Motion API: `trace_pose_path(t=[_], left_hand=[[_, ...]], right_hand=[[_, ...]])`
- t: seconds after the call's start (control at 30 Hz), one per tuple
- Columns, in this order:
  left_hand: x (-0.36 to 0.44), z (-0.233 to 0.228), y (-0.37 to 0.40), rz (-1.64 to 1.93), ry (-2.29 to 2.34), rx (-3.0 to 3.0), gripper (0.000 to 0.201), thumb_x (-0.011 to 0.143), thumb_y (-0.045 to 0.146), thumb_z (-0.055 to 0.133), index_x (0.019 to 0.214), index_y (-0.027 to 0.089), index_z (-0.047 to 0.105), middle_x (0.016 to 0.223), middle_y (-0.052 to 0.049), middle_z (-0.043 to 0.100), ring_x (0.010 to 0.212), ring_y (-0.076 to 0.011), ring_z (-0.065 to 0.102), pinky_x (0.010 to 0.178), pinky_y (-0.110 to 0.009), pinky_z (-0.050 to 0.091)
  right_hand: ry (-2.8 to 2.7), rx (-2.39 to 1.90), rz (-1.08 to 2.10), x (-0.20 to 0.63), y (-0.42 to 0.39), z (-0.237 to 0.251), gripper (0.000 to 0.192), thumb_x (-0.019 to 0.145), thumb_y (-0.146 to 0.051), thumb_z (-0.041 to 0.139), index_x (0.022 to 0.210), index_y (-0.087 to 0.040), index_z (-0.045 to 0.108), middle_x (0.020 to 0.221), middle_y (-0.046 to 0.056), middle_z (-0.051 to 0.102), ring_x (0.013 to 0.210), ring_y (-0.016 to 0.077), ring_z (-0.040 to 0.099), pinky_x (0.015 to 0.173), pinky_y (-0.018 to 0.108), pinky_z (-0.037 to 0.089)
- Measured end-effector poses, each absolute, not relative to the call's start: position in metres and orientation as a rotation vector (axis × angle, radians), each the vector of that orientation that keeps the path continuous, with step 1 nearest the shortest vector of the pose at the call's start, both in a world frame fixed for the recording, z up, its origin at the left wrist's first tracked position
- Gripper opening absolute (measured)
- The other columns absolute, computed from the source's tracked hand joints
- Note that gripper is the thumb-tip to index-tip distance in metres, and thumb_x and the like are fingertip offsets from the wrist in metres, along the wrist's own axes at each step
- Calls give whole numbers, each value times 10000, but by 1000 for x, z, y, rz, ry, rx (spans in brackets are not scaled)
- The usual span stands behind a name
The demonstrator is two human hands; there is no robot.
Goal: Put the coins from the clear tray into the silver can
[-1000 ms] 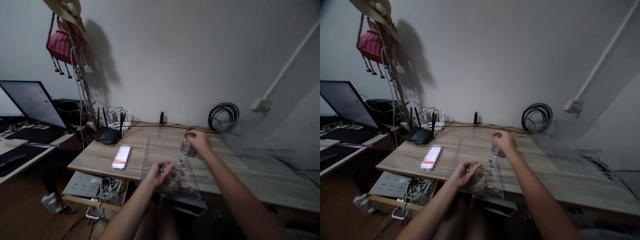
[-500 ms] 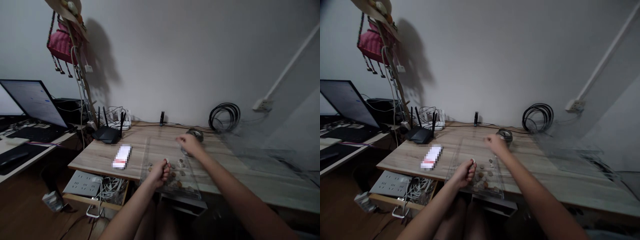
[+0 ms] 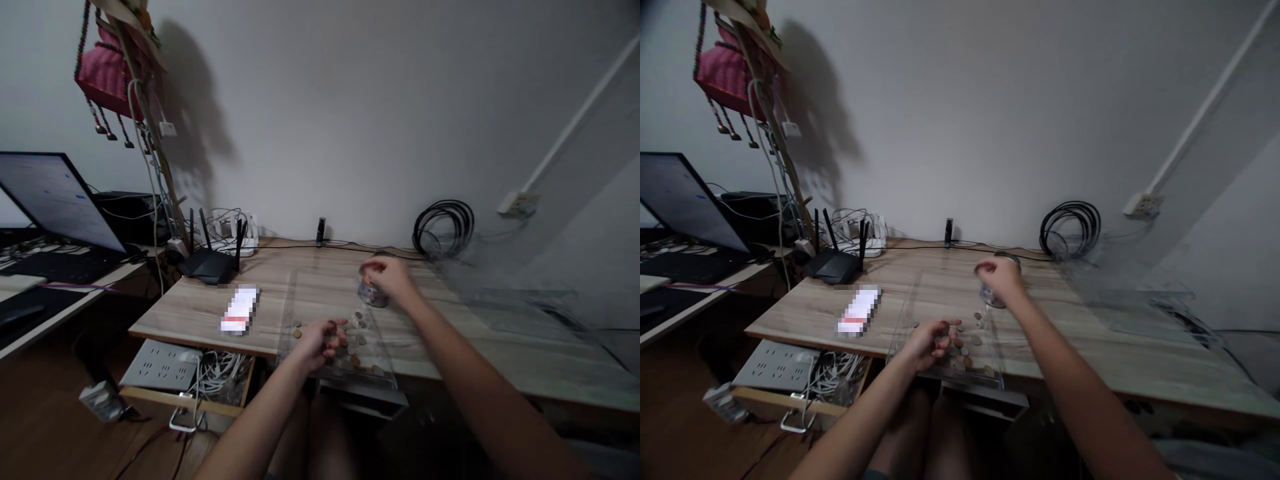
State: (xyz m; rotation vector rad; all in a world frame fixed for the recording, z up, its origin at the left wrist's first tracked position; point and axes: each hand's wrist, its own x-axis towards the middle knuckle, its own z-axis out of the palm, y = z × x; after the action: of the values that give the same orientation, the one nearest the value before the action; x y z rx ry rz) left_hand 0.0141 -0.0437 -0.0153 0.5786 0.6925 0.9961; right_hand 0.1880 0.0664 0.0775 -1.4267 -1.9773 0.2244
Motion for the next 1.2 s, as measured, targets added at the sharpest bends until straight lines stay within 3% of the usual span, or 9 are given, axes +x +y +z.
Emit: trace_pose_path(t=[0.13, 0.27, 0.43, 0.6, 0.67, 0.8, 0.9, 1.03, 1.2], left_hand=[[15, -17, -44, 1026, 767, 683, 287, 759, 201, 511, 994, 48, 574, 778, -97, 640, 367, -5, 341, 342, -162, 123], [14, -20, -40, 1054, 784, 682, 318, 822, 312, 484, 895, 24, 598, 751, -123, 657, 311, 4, 278, 321, -173, 90], [10, -22, -36, 1004, 652, 523, 483, 864, 473, 344, 934, 52, 572, 706, -105, 640, 305, -15, 266, 312, -165, 57], [10, -23, -34, 1025, 662, 376, 527, 848, 588, 260, 799, 139, 531, 449, 35, 411, 293, -36, 247, 320, -145, 49], [9, -21, -34, 1004, 643, 335, 530, 859, 579, 234, 770, 141, 519, 437, 43, 375, 292, -35, 223, 322, -144, 45], [5, -18, -36, 982, 539, 284, 519, 882, 512, 255, 911, 87, 551, 641, -81, 581, 349, -33, 280, 327, -146, 80], [3, -19, -35, 1036, 523, 196, 473, 895, 430, 288, 951, 42, 553, 717, -132, 612, 372, -34, 319, 326, -151, 116], [4, -21, -34, 1097, 566, 126, 392, 887, 336, 334, 1001, 32, 553, 768, -139, 631, 431, -64, 448, 373, -162, 275], [5, -22, -36, 1082, 539, 156, 342, 852, 275, 392, 1050, 42, 546, 840, -145, 644, 579, -126, 573, 528, -215, 423]], right_hand=[[-1718, -1973, -7, 227, 123, 103, 263, 662, -227, 583, 890, -173, 702, 859, 91, 675, 766, 202, 596, 611, 265, 416], [-1817, -2124, -98, 226, 135, 103, 244, 690, -291, 590, 883, -196, 706, 908, 111, 658, 822, 236, 584, 626, 292, 407], [-2051, -1646, -250, 176, 70, 84, 315, 822, -359, 442, 926, -185, 684, 923, 110, 654, 824, 206, 561, 652, 280, 381], [-2595, -1210, 310, 127, -10, 35, 182, 710, -324, 577, 796, -209, 690, 817, 41, 667, 731, 156, 570, 610, 231, 373], [-2531, -1255, 363, 125, -14, 28, 143, 689, -277, 581, 761, -207, 683, 785, 37, 671, 709, 159, 573, 599, 236, 376], [-2198, -1336, 330, 157, 31, 56, 184, 724, -271, 525, 729, -195, 692, 709, 37, 678, 651, 159, 572, 597, 251, 393], [-1966, -1458, 337, 189, 75, 87, 196, 669, -305, 582, 698, -143, 689, 675, 56, 668, 619, 159, 564, 564, 244, 393], [-1985, -1488, 542, 216, 106, 103, 324, 686, -413, 562, 749, -123, 692, 595, 40, 634, 514, 124, 513, 479, 222, 359], [-1780, -1899, 0, 237, 136, 105, 255, 677, -337, 592, 739, -114, 700, 694, 97, 659, 645, 185, 579, 536, 251, 390]])
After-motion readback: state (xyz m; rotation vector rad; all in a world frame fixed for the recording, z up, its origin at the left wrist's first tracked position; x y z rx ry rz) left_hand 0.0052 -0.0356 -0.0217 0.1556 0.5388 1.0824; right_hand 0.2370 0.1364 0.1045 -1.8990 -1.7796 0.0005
